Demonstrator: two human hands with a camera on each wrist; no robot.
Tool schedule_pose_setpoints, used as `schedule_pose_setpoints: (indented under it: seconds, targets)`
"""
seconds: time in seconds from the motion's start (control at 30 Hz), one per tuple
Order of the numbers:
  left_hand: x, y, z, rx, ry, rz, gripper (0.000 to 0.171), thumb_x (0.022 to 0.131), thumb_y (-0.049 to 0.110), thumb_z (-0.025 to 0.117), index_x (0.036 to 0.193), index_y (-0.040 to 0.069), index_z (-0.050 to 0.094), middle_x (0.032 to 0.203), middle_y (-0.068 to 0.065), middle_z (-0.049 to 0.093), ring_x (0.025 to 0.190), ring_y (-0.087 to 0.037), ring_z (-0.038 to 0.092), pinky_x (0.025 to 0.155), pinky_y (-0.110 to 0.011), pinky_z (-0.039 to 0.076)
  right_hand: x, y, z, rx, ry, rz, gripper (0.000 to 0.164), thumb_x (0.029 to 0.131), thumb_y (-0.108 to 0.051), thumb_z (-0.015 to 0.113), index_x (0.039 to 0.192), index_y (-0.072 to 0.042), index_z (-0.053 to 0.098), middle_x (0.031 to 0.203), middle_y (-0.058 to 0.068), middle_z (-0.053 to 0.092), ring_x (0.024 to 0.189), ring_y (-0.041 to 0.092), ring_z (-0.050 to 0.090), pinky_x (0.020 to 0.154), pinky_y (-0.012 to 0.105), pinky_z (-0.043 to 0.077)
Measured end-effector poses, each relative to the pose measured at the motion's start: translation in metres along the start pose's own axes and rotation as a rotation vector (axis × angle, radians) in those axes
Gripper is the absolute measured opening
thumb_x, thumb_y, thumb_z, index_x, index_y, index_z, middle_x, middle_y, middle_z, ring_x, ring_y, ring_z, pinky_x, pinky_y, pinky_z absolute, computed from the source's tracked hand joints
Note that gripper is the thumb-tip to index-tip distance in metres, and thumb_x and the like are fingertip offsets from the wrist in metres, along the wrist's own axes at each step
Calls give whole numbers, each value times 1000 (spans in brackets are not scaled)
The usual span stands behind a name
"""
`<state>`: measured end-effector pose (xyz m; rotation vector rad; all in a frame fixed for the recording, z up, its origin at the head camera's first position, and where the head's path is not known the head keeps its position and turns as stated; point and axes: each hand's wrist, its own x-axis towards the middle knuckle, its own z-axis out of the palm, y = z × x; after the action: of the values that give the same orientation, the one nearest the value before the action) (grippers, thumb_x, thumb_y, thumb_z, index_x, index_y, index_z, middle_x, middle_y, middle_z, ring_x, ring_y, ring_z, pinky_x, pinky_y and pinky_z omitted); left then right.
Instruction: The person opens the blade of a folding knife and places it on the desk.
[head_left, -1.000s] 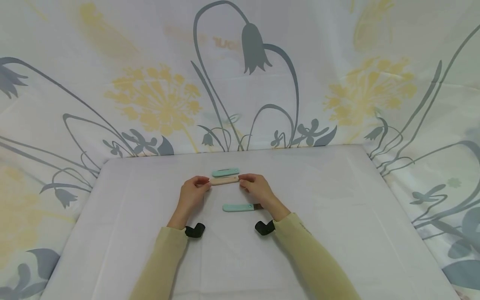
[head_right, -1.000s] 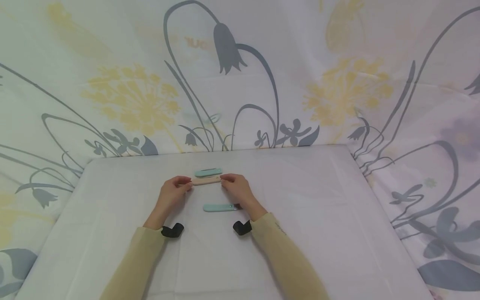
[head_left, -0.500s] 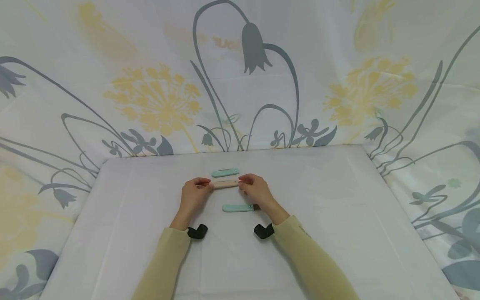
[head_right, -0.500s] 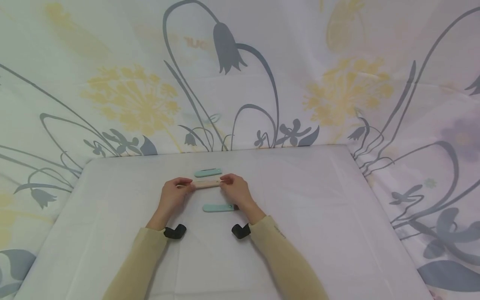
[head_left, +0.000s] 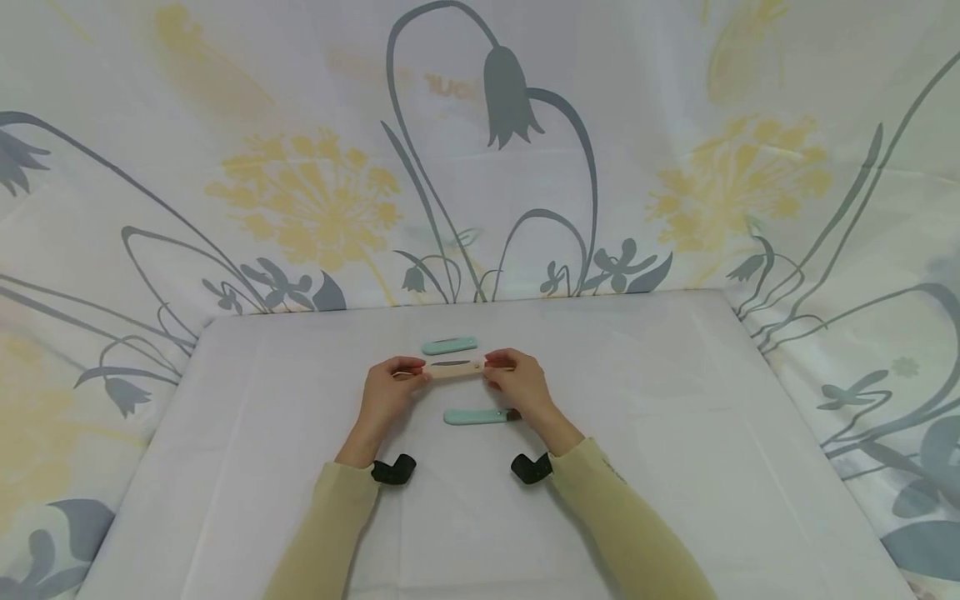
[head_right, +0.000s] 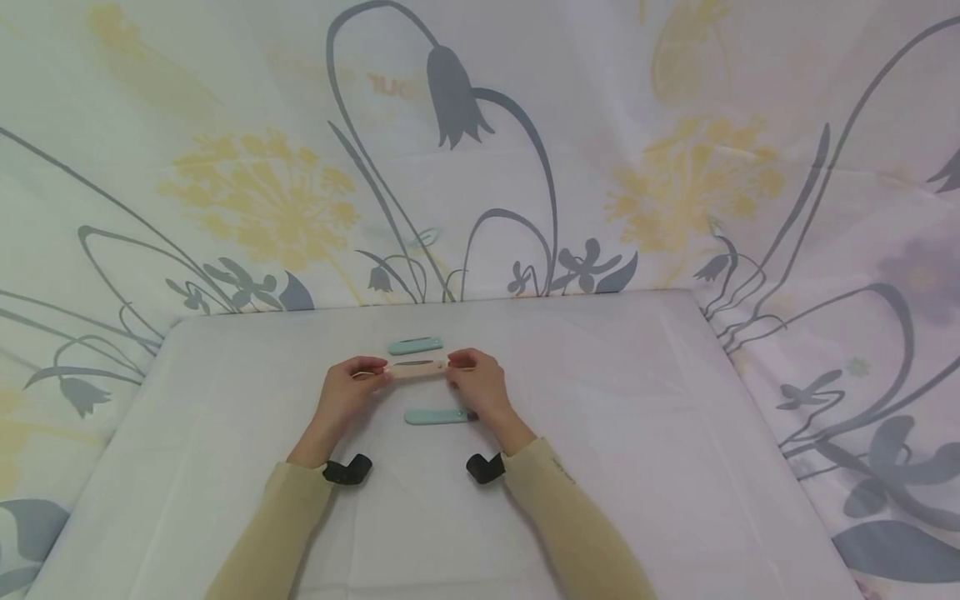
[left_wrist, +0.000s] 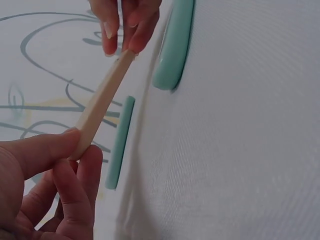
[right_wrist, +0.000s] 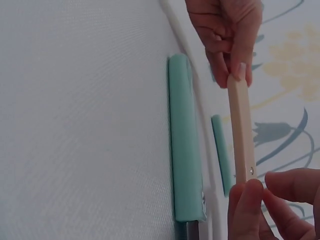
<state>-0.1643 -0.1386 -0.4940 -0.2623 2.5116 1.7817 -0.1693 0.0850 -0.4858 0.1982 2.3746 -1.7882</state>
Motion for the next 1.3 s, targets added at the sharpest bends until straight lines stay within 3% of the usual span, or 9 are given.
schedule_pose_setpoints:
  seconds: [0.23, 0.43, 0.57, 0.77, 0.93, 1.3]
  targets:
    - [-5, 3, 2, -95, -21, -2, 26, 83, 6, 79, 108, 2, 73, 98, -9, 69, 84, -14, 66, 70, -21, 49, -1, 4, -6, 67, -12, -10, 24, 90, -6, 71, 114, -3, 71, 105, 9, 70, 93, 18, 65, 81, 29, 55]
    - [-13, 9, 4, -225, -108, -27, 28, 84, 5, 78, 111, 2, 72, 104, -8, 67, 89, -14, 66, 78, -23, 50, -5, 4, -17, 54, -38, -3, 24, 89, -8, 74, 112, -4, 74, 99, 7, 71, 84, 16, 63, 77, 28, 54]
    - [-18, 12, 5, -275, -157, -41, 29, 84, 4, 77, 113, 2, 73, 106, -9, 69, 94, -16, 67, 83, -27, 49, -10, 1, -26, 105, -88, 0, 25, 90, -7, 72, 115, -1, 72, 103, 10, 68, 87, 18, 64, 78, 30, 55]
    - [-22, 12, 8, -288, -190, -72, 31, 85, 6, 77, 115, 1, 73, 106, -8, 71, 94, -15, 65, 86, -32, 48, -16, 2, -36, 158, -149, 7, 26, 92, -7, 70, 117, 0, 69, 111, 12, 65, 94, 21, 64, 81, 29, 56]
    - [-24, 10, 13, -302, -223, -78, 29, 88, 7, 75, 116, 1, 71, 107, -6, 70, 92, -16, 68, 78, -30, 50, -23, 0, -42, 161, -170, -10, 28, 92, -5, 70, 118, 5, 66, 111, 14, 65, 92, 17, 64, 83, 31, 55]
    - [-32, 11, 24, -318, -253, -85, 26, 90, 3, 72, 115, -2, 67, 95, -3, 72, 87, -12, 67, 76, -29, 50, -30, 10, -49, 57, -170, -19, 24, 91, -8, 71, 114, 0, 68, 105, 11, 67, 91, 19, 63, 80, 27, 54]
